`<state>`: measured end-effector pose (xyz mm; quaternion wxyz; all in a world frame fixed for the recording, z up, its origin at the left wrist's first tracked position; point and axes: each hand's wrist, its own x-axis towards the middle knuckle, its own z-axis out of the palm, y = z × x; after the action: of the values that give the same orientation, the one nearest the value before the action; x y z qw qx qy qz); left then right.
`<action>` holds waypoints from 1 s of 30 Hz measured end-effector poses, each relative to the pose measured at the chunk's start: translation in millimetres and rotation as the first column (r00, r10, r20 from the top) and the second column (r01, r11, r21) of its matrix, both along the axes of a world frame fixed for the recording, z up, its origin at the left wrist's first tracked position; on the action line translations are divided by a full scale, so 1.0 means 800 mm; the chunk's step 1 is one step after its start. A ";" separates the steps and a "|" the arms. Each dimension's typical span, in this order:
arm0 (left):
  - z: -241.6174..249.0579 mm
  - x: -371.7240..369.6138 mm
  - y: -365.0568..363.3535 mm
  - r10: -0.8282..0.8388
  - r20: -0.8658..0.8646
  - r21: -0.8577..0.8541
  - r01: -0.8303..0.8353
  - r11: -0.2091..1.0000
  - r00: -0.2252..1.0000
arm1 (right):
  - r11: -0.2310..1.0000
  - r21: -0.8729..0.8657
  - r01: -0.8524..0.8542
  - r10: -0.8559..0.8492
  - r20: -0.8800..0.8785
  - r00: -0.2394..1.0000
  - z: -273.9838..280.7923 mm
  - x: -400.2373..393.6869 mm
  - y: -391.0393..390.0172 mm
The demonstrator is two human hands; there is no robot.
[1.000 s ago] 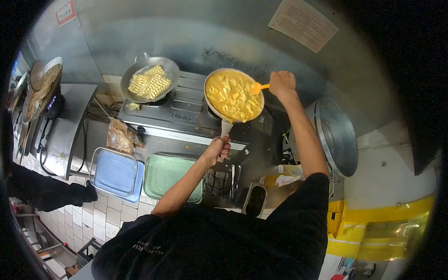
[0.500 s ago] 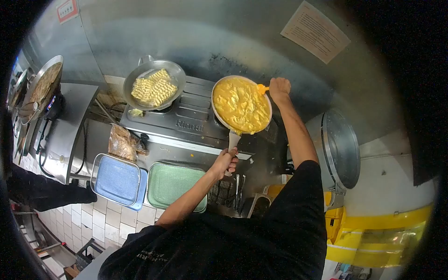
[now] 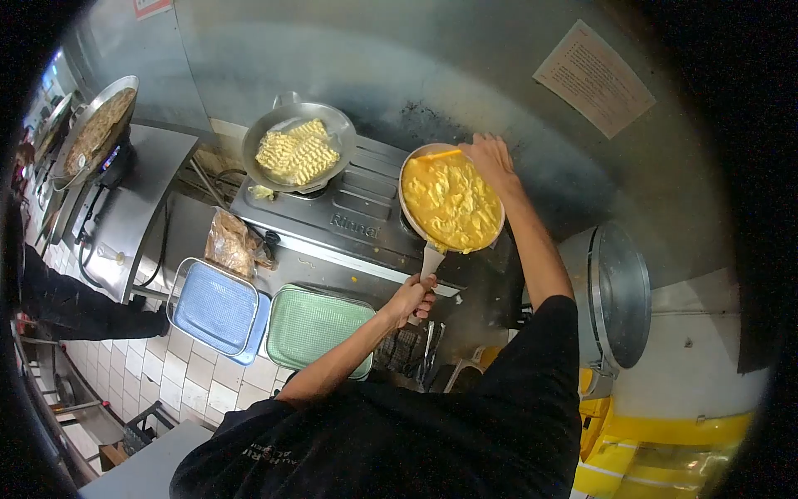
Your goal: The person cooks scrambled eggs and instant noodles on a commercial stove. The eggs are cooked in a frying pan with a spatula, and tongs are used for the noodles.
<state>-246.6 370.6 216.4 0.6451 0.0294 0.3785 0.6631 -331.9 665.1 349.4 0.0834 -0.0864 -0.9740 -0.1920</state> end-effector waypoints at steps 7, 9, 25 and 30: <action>-0.054 0.005 0.020 0.008 -0.002 0.059 -0.008 0.998 1.000 | 0.989 0.004 -0.149 0.148 0.099 0.984 0.031 0.047 -0.029; -0.050 0.010 0.020 0.061 -0.055 -0.020 -0.062 0.998 0.997 | 0.966 0.042 -0.254 0.249 0.102 0.963 0.057 0.057 -0.031; -0.018 0.008 0.011 0.058 -0.122 -0.003 -0.059 0.998 0.991 | 0.996 0.006 0.085 -0.085 0.123 0.989 -0.008 -0.024 0.045; -0.034 0.007 0.018 0.044 -0.076 0.042 -0.041 0.998 0.996 | 0.976 -0.165 -0.144 0.177 0.209 0.962 0.029 -0.016 0.005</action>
<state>-241.1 385.4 189.5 0.6151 0.0599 0.3901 0.6826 -345.0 669.4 372.4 -0.0174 0.0091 -0.9926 -0.1202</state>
